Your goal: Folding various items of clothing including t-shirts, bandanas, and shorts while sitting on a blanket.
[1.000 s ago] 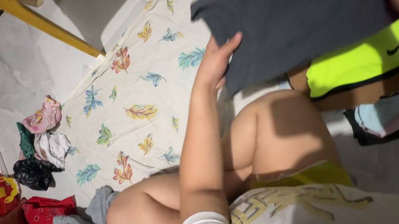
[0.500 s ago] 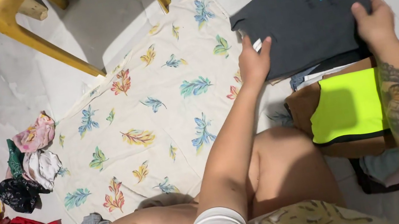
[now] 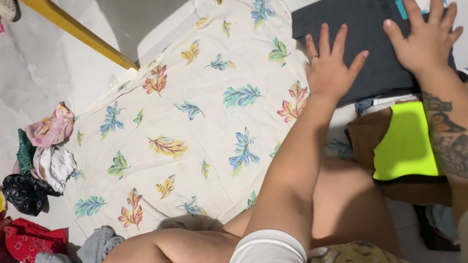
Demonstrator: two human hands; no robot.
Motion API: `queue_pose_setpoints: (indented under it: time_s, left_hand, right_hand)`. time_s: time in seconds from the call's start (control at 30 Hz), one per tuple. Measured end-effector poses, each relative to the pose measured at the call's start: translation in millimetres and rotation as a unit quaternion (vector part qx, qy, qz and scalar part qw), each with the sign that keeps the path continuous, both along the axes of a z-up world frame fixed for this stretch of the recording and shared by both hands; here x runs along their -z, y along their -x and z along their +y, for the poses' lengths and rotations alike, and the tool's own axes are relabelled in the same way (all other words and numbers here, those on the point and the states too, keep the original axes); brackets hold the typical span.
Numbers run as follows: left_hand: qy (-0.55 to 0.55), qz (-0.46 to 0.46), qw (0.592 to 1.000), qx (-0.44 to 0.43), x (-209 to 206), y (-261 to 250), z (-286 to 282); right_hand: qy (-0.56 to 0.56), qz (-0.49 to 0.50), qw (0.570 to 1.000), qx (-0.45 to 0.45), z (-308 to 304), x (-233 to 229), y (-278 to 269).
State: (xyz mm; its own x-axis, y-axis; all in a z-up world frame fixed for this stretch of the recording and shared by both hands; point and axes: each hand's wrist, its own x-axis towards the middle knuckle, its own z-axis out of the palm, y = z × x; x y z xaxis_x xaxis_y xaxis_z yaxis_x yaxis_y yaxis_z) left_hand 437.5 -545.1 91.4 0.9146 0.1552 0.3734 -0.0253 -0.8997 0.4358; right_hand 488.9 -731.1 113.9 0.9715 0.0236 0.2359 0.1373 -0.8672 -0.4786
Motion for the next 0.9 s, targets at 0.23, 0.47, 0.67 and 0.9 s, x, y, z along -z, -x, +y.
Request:
queue_pose_setpoints:
  time_s: [0.23, 0.47, 0.67, 0.9]
  left_hand:
    - [0.049, 0.006, 0.998, 0.043, 35.3, -14.9, 7.7]
    - [-0.021, 0.271, 0.959, 0.083, -52.7, 34.3, 97.3]
    - [-0.045, 0.302, 0.952, 0.026, -121.6, 153.0, 218.8]
    - [0.046, 0.277, 0.95, -0.137, -150.0, 309.8, 382.4]
  right_hand:
    - [0.028, 0.034, 0.999, -0.004, -0.7, 7.4, -5.3]
    - [0.066, -0.154, 0.98, -0.11, 57.9, -17.0, 22.4]
    - [0.085, -0.248, 0.914, -0.31, 241.9, -20.4, 99.8]
    - [-0.112, -0.088, 0.853, -0.502, 489.7, -53.9, 240.0]
